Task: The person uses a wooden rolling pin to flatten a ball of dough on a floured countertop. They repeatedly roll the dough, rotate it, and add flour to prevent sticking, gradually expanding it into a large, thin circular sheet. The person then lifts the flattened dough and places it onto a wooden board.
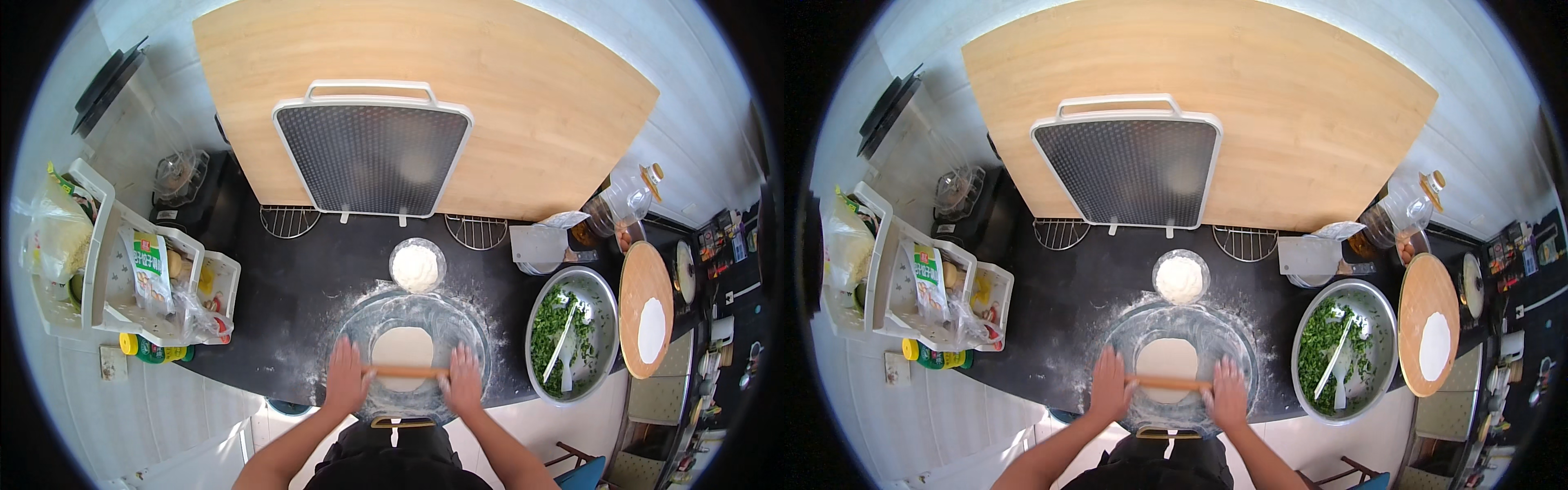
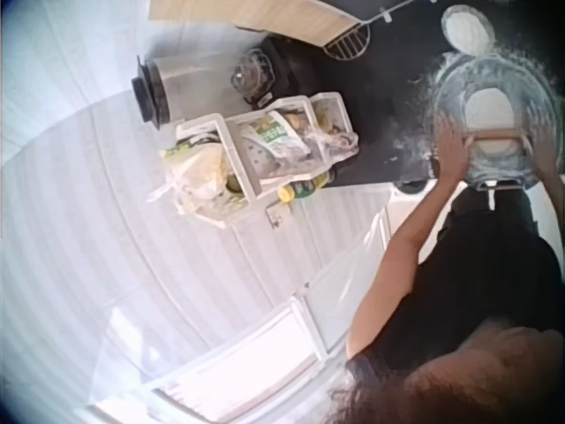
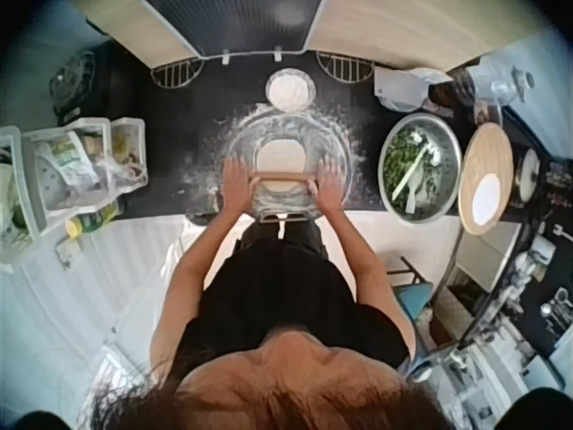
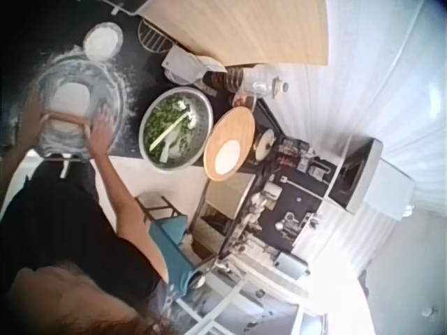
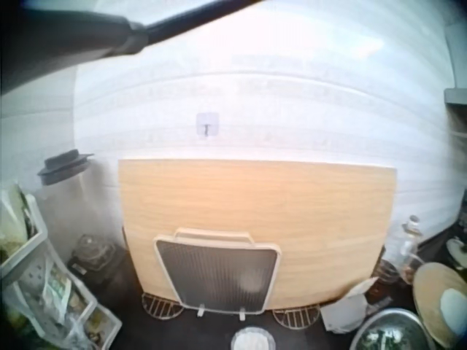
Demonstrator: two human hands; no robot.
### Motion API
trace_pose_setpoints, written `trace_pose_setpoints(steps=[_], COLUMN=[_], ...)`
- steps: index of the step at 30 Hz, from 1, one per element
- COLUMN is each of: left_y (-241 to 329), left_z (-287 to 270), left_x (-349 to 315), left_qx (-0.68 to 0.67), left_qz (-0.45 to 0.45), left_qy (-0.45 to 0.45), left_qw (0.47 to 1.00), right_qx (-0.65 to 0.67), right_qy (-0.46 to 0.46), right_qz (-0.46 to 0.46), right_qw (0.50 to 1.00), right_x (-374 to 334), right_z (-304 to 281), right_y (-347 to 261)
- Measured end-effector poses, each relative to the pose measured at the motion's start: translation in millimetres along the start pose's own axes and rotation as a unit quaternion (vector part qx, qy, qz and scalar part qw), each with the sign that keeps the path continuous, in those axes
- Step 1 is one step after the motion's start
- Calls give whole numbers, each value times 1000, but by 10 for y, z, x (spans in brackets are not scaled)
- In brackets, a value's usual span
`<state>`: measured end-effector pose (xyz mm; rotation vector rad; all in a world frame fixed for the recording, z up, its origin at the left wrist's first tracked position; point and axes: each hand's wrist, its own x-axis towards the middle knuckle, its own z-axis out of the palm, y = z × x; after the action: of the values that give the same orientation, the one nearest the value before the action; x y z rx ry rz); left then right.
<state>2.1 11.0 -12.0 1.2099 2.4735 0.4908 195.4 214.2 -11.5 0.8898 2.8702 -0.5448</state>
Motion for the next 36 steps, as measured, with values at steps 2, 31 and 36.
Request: trace_pose_setpoints(steps=[2, 31, 36], left_y=[-38, -161, -156], left_z=[17, -159, -43], left_x=[-302, 461, 35], left_qx=[-1, 41, 7], left_qz=[2, -25, -28], left_qy=[-20, 91, 28], left_qw=[1000, 995, 999], right_qx=[14, 30, 23], right_qy=[19, 122, 62], right_qz=[-21, -37, -76], right_qw=[999, 991, 995], right_x=[-393, 700, 275], right_z=[75, 170, 115], right_y=[-58, -51, -96])
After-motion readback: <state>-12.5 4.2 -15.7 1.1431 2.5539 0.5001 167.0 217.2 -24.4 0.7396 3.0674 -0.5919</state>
